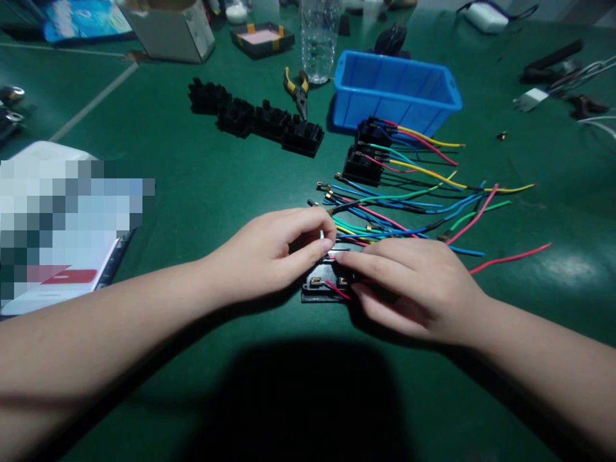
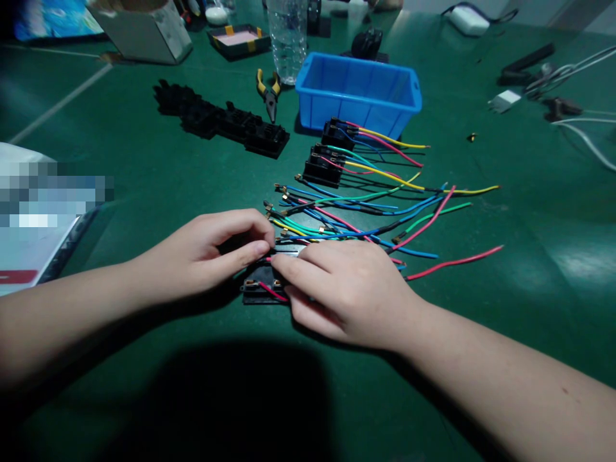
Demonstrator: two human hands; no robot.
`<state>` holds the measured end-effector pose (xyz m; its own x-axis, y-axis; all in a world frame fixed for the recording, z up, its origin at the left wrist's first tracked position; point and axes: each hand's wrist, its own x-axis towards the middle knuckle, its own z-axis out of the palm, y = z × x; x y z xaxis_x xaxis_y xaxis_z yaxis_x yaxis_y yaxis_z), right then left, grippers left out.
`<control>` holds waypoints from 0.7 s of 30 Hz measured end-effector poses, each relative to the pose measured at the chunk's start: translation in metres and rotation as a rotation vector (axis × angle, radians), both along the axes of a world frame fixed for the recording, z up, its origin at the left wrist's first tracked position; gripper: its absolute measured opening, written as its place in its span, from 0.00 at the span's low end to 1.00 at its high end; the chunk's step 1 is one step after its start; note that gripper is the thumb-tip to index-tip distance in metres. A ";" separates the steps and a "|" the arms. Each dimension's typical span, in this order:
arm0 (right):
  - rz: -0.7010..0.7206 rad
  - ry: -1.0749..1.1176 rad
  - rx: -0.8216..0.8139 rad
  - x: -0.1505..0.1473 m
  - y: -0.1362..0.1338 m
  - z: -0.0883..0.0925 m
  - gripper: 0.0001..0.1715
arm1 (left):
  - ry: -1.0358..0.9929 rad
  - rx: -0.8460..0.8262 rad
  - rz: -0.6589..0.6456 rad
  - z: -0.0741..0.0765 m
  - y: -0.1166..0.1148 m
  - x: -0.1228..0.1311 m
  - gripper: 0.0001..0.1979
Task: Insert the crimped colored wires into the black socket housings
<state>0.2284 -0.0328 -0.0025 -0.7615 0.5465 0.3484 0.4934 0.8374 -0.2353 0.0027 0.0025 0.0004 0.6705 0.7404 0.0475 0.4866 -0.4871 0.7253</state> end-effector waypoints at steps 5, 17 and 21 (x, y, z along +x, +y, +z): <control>-0.009 0.001 -0.023 0.001 0.000 -0.001 0.17 | -0.002 0.016 -0.010 -0.003 0.001 -0.001 0.11; -0.001 -0.002 -0.021 0.001 0.000 -0.001 0.16 | -0.002 0.028 -0.019 -0.001 0.001 0.000 0.14; -0.001 0.009 -0.024 0.001 0.000 -0.001 0.16 | 0.028 0.043 -0.036 -0.002 0.002 -0.001 0.12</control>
<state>0.2291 -0.0328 -0.0037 -0.7580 0.5555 0.3419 0.4918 0.8310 -0.2599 0.0020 0.0043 -0.0017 0.6981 0.7135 0.0597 0.4879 -0.5351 0.6897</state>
